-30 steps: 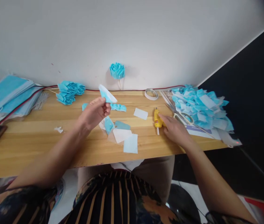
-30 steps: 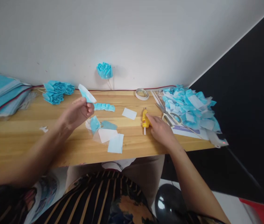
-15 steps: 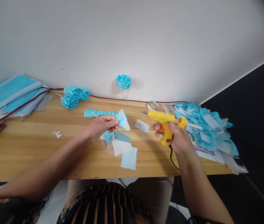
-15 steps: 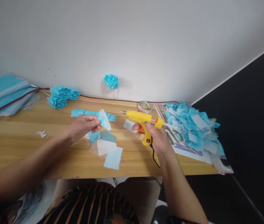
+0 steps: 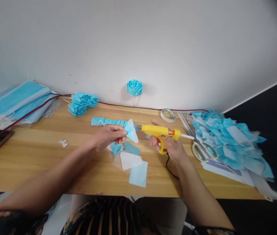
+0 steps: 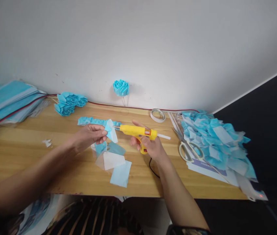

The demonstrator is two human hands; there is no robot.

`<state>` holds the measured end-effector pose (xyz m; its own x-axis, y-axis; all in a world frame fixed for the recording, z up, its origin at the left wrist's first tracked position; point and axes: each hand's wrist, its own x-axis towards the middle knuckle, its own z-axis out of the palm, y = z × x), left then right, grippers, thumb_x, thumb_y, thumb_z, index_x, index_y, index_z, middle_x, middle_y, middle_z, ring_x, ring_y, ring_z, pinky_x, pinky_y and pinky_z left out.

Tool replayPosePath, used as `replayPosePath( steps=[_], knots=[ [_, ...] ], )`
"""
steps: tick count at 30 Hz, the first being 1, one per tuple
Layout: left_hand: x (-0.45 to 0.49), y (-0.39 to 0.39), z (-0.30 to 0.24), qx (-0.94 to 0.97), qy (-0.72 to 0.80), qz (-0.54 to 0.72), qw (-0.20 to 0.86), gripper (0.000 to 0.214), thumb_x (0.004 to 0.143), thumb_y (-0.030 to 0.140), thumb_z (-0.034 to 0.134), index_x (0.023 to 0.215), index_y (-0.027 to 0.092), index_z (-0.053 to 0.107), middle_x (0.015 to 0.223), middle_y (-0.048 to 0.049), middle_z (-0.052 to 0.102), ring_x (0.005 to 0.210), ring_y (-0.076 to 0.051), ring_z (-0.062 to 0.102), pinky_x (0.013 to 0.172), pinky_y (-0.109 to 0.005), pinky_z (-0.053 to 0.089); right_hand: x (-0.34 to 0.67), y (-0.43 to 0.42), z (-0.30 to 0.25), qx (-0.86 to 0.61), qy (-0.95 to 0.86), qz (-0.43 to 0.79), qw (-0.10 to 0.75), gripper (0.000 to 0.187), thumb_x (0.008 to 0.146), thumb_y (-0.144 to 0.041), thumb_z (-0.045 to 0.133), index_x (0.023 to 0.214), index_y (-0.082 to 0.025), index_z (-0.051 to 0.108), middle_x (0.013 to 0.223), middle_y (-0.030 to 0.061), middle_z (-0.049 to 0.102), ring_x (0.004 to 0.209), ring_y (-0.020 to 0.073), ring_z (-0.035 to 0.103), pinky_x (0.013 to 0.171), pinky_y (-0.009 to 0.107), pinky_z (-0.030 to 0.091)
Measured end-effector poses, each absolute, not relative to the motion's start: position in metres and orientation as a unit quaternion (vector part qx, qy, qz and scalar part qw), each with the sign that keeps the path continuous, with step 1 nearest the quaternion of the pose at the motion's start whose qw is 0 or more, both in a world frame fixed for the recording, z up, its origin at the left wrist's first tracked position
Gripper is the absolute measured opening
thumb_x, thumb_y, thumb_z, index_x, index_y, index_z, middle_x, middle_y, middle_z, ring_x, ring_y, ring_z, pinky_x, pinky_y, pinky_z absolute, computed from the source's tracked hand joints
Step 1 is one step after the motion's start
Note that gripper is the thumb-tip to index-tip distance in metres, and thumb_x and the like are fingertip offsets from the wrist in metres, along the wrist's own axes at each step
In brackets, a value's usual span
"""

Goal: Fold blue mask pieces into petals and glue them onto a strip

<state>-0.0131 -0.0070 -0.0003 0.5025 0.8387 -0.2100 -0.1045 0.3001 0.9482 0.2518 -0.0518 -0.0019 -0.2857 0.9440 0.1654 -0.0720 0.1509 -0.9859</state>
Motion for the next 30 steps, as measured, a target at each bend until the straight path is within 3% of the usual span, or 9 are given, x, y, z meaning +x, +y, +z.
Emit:
replayPosePath(
  steps=[5, 13, 21, 30],
  knots=[
    [-0.0130, -0.0067, 0.0001, 0.500, 0.374, 0.320, 0.712, 0.036, 0.062, 0.043, 0.089, 0.060, 0.014, 0.067, 0.057, 0.0000, 0.063, 0.051, -0.007, 0.051, 0.049, -0.020, 0.036, 0.2529, -0.0511, -0.0012, -0.385, -0.608, 0.528, 0.451, 0.073, 0.085, -0.067, 0.060, 0.141, -0.019, 0.054, 0.077, 0.0051, 0.066, 0.068, 0.0188, 0.058, 0.046, 0.027, 0.039],
    [-0.0134, -0.0068, 0.0008, 0.506, 0.382, 0.314, 0.707, 0.038, 0.061, 0.045, 0.089, 0.059, 0.014, 0.068, 0.058, -0.0005, 0.063, 0.051, -0.007, 0.051, 0.049, -0.020, 0.036, 0.2521, -0.0538, 0.0045, -0.380, -0.601, 0.549, 0.439, 0.070, 0.083, -0.065, 0.064, 0.136, -0.019, 0.059, 0.074, 0.0033, 0.063, 0.069, 0.0170, 0.058, 0.047, 0.024, 0.039],
    [-0.0130, -0.0075, 0.0007, 0.517, 0.380, 0.307, 0.703, 0.035, 0.063, 0.044, 0.088, 0.060, 0.015, 0.068, 0.058, -0.0004, 0.062, 0.051, -0.007, 0.050, 0.050, -0.021, 0.036, 0.2540, -0.0539, 0.0020, -0.411, -0.602, 0.545, 0.414, 0.073, 0.086, -0.058, 0.064, 0.145, -0.018, 0.051, 0.070, -0.0003, 0.062, 0.054, 0.0116, 0.048, 0.047, 0.025, 0.036],
    [-0.0134, -0.0081, 0.0002, 0.510, 0.385, 0.313, 0.703, 0.041, 0.063, 0.049, 0.087, 0.060, 0.014, 0.067, 0.059, -0.0012, 0.063, 0.052, -0.008, 0.051, 0.049, -0.021, 0.037, 0.2517, -0.0533, 0.0080, -0.392, -0.605, 0.556, 0.413, 0.067, 0.084, -0.061, 0.064, 0.134, -0.017, 0.061, 0.065, -0.0008, 0.057, 0.057, 0.0124, 0.047, 0.047, 0.024, 0.035]
  ],
)
